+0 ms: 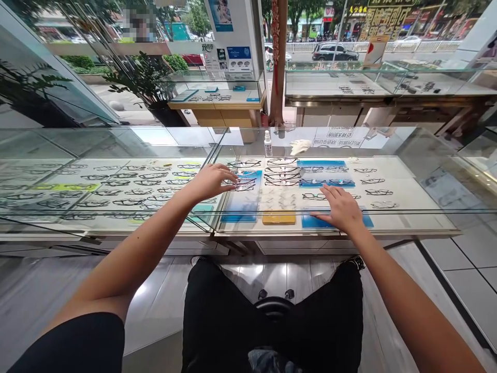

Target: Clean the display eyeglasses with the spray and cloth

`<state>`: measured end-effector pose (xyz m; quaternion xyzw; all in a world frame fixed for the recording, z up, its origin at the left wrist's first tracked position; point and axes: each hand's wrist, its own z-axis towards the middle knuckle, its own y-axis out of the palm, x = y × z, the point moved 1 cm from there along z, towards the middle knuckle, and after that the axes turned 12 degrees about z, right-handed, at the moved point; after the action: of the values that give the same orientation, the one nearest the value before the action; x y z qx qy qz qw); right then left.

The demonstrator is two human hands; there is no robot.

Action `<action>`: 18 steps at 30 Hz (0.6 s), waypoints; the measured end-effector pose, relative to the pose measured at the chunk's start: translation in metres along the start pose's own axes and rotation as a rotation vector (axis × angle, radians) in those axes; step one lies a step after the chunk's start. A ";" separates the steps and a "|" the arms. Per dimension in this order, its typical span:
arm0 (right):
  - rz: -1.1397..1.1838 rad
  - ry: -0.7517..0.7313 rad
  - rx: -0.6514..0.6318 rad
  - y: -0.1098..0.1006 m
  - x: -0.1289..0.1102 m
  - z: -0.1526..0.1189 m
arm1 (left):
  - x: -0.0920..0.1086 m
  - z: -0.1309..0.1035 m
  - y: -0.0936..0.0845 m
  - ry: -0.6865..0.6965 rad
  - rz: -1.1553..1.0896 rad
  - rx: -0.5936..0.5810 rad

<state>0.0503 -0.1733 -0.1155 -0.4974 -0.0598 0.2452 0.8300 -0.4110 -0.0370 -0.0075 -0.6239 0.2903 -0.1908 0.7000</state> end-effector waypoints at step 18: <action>-0.017 0.019 -0.019 0.002 -0.001 0.001 | -0.017 0.045 0.009 -0.048 0.022 0.019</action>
<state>0.0482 -0.1725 -0.1167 -0.5072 -0.0586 0.2327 0.8277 -0.3955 0.0093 -0.0108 -0.6185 0.2784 -0.1709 0.7147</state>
